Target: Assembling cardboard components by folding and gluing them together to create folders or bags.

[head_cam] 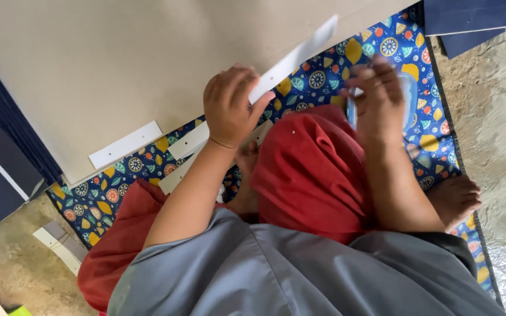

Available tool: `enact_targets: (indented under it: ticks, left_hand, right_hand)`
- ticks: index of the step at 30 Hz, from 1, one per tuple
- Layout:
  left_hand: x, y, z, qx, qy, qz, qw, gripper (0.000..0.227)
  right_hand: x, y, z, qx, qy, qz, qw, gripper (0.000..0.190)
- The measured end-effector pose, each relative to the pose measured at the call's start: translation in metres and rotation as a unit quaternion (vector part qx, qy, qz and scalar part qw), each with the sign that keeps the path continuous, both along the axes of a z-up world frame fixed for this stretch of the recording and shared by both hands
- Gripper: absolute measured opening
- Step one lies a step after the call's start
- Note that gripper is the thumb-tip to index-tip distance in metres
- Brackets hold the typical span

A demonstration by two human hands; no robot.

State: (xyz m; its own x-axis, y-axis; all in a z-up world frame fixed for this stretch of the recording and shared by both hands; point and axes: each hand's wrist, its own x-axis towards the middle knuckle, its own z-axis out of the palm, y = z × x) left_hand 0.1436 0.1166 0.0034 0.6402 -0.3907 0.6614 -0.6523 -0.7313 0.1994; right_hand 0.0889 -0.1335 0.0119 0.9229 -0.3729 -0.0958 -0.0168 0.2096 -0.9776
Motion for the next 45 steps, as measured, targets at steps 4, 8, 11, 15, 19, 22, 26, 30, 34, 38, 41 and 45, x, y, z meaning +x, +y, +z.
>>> enact_targets:
  ticks: [4, 8, 11, 15, 19, 22, 26, 30, 34, 38, 41, 45]
  left_hand:
    - [0.001, -0.014, -0.015, 0.058, -0.205, -0.04, 0.976, 0.019]
    - [-0.003, -0.019, -0.017, 0.065, -0.241, -0.071, 0.966, 0.017]
    - [-0.009, -0.02, -0.021, 0.049, -0.242, -0.072, 0.966, 0.012]
    - [0.001, -0.017, -0.033, 0.042, -0.217, -0.035, 0.975, 0.016]
    - [0.004, 0.009, -0.059, 0.226, 0.187, 0.103, 0.95, 0.071]
    - [0.007, 0.025, -0.071, 0.193, 0.198, 0.12, 0.954, 0.06]
    - [0.012, 0.032, -0.072, 0.175, 0.233, 0.114, 0.95, 0.044]
    - [0.022, 0.037, -0.065, 0.179, 0.271, 0.092, 0.941, 0.046]
    - [0.024, 0.037, -0.057, 0.179, 0.31, 0.093, 0.929, 0.036]
    - [0.023, 0.037, -0.066, 0.167, 0.293, 0.084, 0.937, 0.012]
    - [0.016, 0.04, -0.075, 0.144, 0.243, 0.085, 0.955, 0.017]
    - [0.008, 0.049, -0.076, 0.218, 0.123, 0.094, 0.964, 0.026]
  right_hand:
    - [-0.005, 0.032, -0.006, 0.385, 0.186, 0.118, 0.896, 0.064]
    - [-0.01, 0.052, -0.031, 0.397, 0.159, 0.126, 0.895, 0.033]
    - [-0.013, 0.061, -0.042, 0.38, 0.125, 0.136, 0.906, 0.027]
    - [-0.008, 0.059, -0.036, 0.34, 0.131, 0.071, 0.928, 0.034]
    - [0.009, 0.029, -0.041, 0.318, 0.041, -0.026, 0.947, 0.032]
    - [0.012, 0.02, -0.035, 0.279, 0.036, -0.032, 0.959, 0.039]
    - [0.013, 0.023, -0.041, 0.242, 0.027, 0.009, 0.97, 0.039]
    - [0.018, 0.024, -0.038, 0.255, 0.045, 0.021, 0.966, 0.057]
    - [0.017, 0.023, -0.04, 0.25, 0.051, 0.031, 0.966, 0.053]
    - [0.019, 0.023, -0.041, 0.25, 0.037, 0.05, 0.966, 0.047]
    - [0.016, 0.025, -0.039, 0.234, 0.035, 0.058, 0.97, 0.047]
    - [0.014, 0.027, -0.034, 0.121, -0.024, 0.04, 0.992, 0.047]
